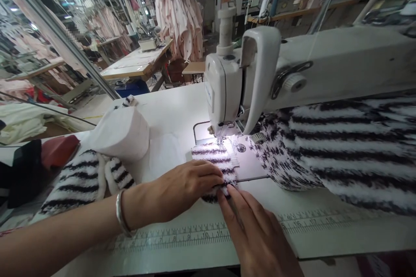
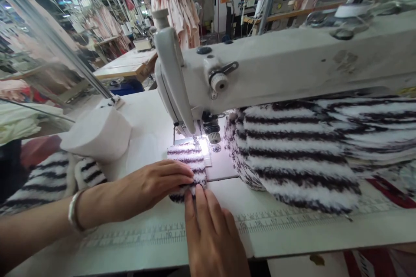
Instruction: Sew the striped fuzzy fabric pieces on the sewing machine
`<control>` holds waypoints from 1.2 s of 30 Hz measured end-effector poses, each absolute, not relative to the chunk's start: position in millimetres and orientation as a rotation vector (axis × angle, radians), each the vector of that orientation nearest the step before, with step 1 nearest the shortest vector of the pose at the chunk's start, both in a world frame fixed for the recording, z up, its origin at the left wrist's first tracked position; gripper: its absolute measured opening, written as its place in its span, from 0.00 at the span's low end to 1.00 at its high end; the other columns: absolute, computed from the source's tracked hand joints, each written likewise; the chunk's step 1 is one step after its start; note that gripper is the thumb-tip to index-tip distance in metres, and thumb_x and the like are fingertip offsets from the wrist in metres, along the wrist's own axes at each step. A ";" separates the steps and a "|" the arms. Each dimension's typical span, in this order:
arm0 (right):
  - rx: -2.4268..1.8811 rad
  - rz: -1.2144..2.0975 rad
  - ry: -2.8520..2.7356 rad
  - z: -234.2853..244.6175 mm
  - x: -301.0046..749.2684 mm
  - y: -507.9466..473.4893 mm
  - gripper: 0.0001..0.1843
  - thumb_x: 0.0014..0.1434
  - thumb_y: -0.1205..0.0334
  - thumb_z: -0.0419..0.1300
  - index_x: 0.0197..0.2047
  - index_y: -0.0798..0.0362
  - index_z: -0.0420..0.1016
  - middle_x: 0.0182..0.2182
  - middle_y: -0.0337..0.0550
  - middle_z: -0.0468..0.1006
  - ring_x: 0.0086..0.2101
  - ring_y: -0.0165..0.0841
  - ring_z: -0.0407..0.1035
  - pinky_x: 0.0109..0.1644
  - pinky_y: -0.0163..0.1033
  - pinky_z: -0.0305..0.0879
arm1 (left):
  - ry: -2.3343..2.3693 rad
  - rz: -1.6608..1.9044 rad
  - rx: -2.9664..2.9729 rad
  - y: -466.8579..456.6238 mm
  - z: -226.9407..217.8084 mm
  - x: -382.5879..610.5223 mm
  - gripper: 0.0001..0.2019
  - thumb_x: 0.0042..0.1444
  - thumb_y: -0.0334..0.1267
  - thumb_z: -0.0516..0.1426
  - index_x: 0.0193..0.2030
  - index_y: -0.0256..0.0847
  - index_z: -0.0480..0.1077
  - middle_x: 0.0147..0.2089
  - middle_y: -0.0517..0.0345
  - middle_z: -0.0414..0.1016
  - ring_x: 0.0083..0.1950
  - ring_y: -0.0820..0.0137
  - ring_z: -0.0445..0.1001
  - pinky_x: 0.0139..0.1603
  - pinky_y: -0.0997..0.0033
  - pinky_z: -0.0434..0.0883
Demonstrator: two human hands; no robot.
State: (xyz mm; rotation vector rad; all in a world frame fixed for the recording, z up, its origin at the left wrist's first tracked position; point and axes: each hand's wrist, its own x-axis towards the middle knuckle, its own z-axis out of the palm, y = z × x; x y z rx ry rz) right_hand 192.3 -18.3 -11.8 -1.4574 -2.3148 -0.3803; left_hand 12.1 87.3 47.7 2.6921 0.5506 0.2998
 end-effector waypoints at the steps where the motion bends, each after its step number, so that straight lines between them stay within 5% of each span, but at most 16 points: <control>1: -1.459 -0.385 -2.307 -15.0 191.1 -18.2 0.26 0.61 0.78 0.41 0.57 0.59 0.69 0.54 0.52 0.72 0.54 0.43 0.62 0.48 0.45 0.63 | 0.539 0.293 2.712 88.4 44.8 12.2 0.15 0.62 0.25 0.51 0.55 0.33 0.66 0.56 0.47 0.71 0.58 0.67 0.68 0.60 0.65 0.68; 25: -1.314 -0.184 -2.255 -10.9 206.2 57.6 0.29 0.54 0.81 0.42 0.53 0.54 0.71 0.53 0.48 0.72 0.55 0.39 0.62 0.52 0.48 0.61 | 0.828 0.502 2.668 127.8 23.0 12.5 0.09 0.66 0.31 0.48 0.47 0.36 0.67 0.46 0.47 0.73 0.49 0.65 0.71 0.51 0.61 0.72; 33: -1.486 -0.055 -2.287 -2.3 219.5 73.0 0.27 0.60 0.75 0.42 0.56 0.48 0.70 0.50 0.51 0.70 0.43 0.39 0.68 0.39 0.45 0.69 | 0.979 0.487 2.709 121.6 25.7 20.1 0.10 0.64 0.27 0.47 0.45 0.35 0.69 0.40 0.50 0.70 0.40 0.66 0.67 0.40 0.63 0.72; 36: -1.461 -0.181 -2.284 0.9 214.3 68.7 0.25 0.60 0.76 0.42 0.52 0.55 0.73 0.47 0.52 0.73 0.43 0.40 0.68 0.42 0.47 0.69 | 1.013 0.492 2.716 121.0 26.6 20.9 0.09 0.62 0.29 0.51 0.47 0.35 0.69 0.44 0.48 0.68 0.41 0.65 0.67 0.40 0.61 0.72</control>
